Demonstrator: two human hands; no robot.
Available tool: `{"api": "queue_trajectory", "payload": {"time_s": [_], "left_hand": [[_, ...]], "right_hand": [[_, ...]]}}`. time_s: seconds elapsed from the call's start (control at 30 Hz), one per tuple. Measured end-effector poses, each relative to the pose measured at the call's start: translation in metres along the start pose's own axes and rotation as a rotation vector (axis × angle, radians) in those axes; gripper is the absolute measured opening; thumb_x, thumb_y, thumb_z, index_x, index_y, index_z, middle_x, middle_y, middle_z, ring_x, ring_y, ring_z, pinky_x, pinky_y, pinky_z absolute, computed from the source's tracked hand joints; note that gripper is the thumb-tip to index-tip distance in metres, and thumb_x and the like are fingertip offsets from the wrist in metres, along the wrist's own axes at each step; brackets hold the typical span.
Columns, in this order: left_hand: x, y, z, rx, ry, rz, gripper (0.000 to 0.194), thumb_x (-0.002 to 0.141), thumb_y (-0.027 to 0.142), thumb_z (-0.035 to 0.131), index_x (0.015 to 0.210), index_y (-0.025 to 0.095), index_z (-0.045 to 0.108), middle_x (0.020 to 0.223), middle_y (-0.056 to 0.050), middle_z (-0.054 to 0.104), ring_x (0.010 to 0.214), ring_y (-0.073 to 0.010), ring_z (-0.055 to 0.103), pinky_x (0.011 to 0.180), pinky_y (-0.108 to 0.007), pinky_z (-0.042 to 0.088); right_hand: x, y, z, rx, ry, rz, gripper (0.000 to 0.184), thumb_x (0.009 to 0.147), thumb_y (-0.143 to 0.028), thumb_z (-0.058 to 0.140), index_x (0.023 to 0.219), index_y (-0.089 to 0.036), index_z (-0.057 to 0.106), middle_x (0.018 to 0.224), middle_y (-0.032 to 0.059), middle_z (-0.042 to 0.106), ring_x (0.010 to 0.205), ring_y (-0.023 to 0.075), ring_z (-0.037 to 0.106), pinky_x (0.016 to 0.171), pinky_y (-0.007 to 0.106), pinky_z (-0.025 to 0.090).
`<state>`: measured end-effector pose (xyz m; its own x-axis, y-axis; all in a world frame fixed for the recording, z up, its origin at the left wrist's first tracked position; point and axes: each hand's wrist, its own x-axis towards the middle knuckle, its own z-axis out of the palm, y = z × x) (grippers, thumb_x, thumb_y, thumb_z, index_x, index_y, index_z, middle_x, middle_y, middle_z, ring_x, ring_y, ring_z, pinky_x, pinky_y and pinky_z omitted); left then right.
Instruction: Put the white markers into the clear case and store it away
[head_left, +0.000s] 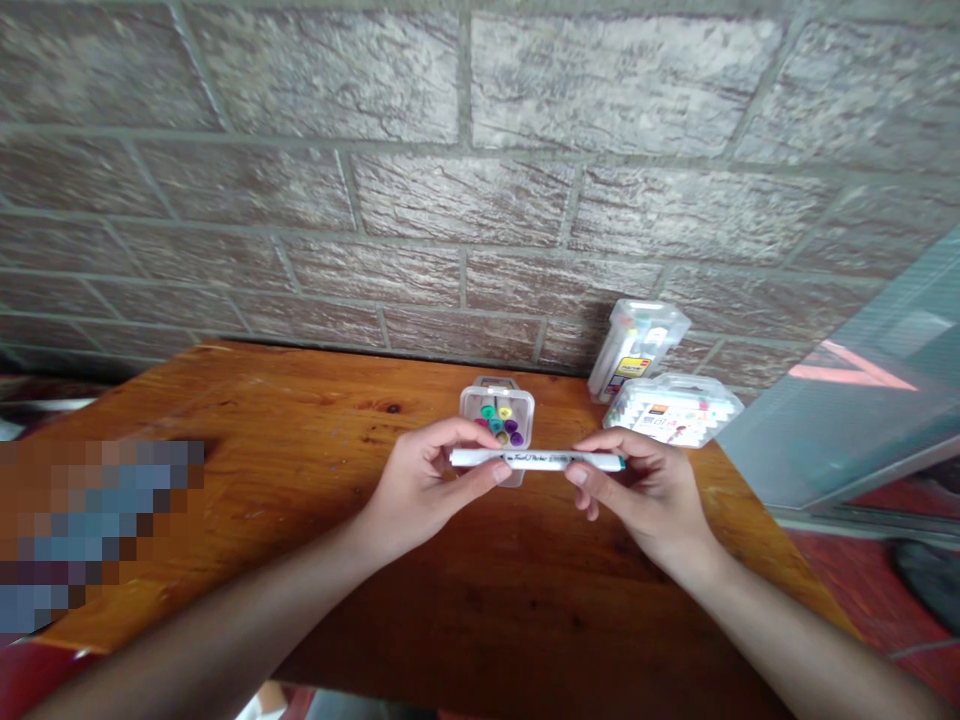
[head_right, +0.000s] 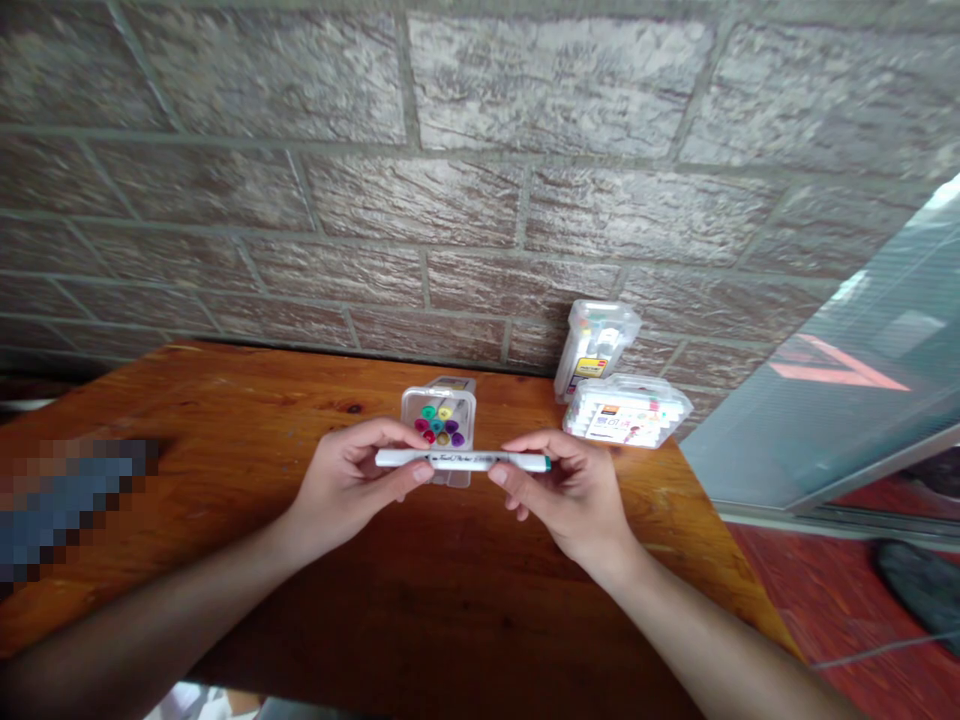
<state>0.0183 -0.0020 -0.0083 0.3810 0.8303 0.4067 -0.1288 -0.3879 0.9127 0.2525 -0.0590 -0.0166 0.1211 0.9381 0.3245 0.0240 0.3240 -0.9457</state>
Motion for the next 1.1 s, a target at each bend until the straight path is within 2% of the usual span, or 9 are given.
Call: {"api": "queue_trajectory", "payload": {"time_s": [0.27,0.43,0.6,0.73,0.8,0.97,1.1], "left_hand": [[-0.001,0.003,0.002,-0.036,0.01,0.001,0.011,0.083,0.023,0.083,0.09,0.016,0.077,0.074,-0.002,0.076,0.047,-0.0078,0.059,0.043,-0.017,0.045],[-0.001,0.002,0.0,-0.011,0.005,-0.006,0.015,0.086,0.028,0.082,0.094,0.016,0.078,0.072,-0.002,0.075,0.047,-0.0089,0.059,0.042,-0.018,0.047],[-0.002,0.001,-0.001,-0.012,-0.008,0.012,0.011,0.087,0.024,0.08,0.095,0.016,0.078,0.069,-0.001,0.073,0.048,-0.008,0.058,0.044,-0.017,0.046],[-0.002,0.0,0.001,0.011,0.008,0.04,0.011,0.083,0.021,0.082,0.092,0.016,0.078,0.081,-0.005,0.078,0.06,-0.0113,0.065,0.054,-0.02,0.051],[-0.003,0.0,0.003,0.022,0.007,0.029,0.012,0.08,0.021,0.084,0.088,0.015,0.077,0.079,-0.005,0.078,0.065,-0.0138,0.068,0.06,-0.022,0.053],[-0.002,-0.001,0.004,-0.023,-0.014,-0.006,0.02,0.076,0.027,0.088,0.085,0.014,0.076,0.079,-0.006,0.076,0.066,-0.0137,0.066,0.061,-0.024,0.05],[-0.002,-0.004,0.003,-0.066,-0.015,-0.008,0.017,0.079,0.026,0.086,0.088,0.014,0.077,0.083,-0.007,0.077,0.07,-0.0144,0.068,0.065,-0.025,0.052]], "right_hand": [[0.0,-0.004,0.001,0.058,-0.032,0.041,0.022,0.079,-0.032,0.092,0.091,-0.019,0.078,0.056,0.0006,0.072,0.04,0.0125,0.062,0.039,0.021,0.053],[0.002,-0.006,0.0,0.07,-0.026,0.034,0.021,0.079,-0.033,0.091,0.089,-0.018,0.08,0.062,0.0025,0.075,0.043,0.0138,0.064,0.038,0.023,0.053],[0.002,-0.001,-0.003,0.071,-0.026,0.023,0.02,0.081,-0.033,0.09,0.093,-0.02,0.081,0.069,0.0039,0.078,0.045,0.0147,0.065,0.038,0.025,0.055],[-0.001,-0.004,-0.003,0.019,-0.015,0.017,0.023,0.078,-0.031,0.092,0.093,-0.02,0.08,0.06,0.0017,0.073,0.044,0.0152,0.064,0.038,0.024,0.055],[-0.003,-0.008,-0.001,-0.022,0.001,0.028,0.024,0.076,-0.033,0.094,0.091,-0.021,0.079,0.058,0.0014,0.071,0.043,0.0148,0.063,0.038,0.024,0.054],[-0.008,-0.012,0.002,-0.126,0.053,0.07,0.026,0.074,-0.039,0.094,0.089,-0.024,0.079,0.058,0.0001,0.069,0.044,0.0139,0.061,0.041,0.023,0.053],[-0.007,-0.01,0.0,-0.087,0.035,0.101,0.028,0.075,-0.043,0.093,0.092,-0.026,0.08,0.06,0.0009,0.07,0.048,0.0151,0.062,0.043,0.024,0.053]]}}
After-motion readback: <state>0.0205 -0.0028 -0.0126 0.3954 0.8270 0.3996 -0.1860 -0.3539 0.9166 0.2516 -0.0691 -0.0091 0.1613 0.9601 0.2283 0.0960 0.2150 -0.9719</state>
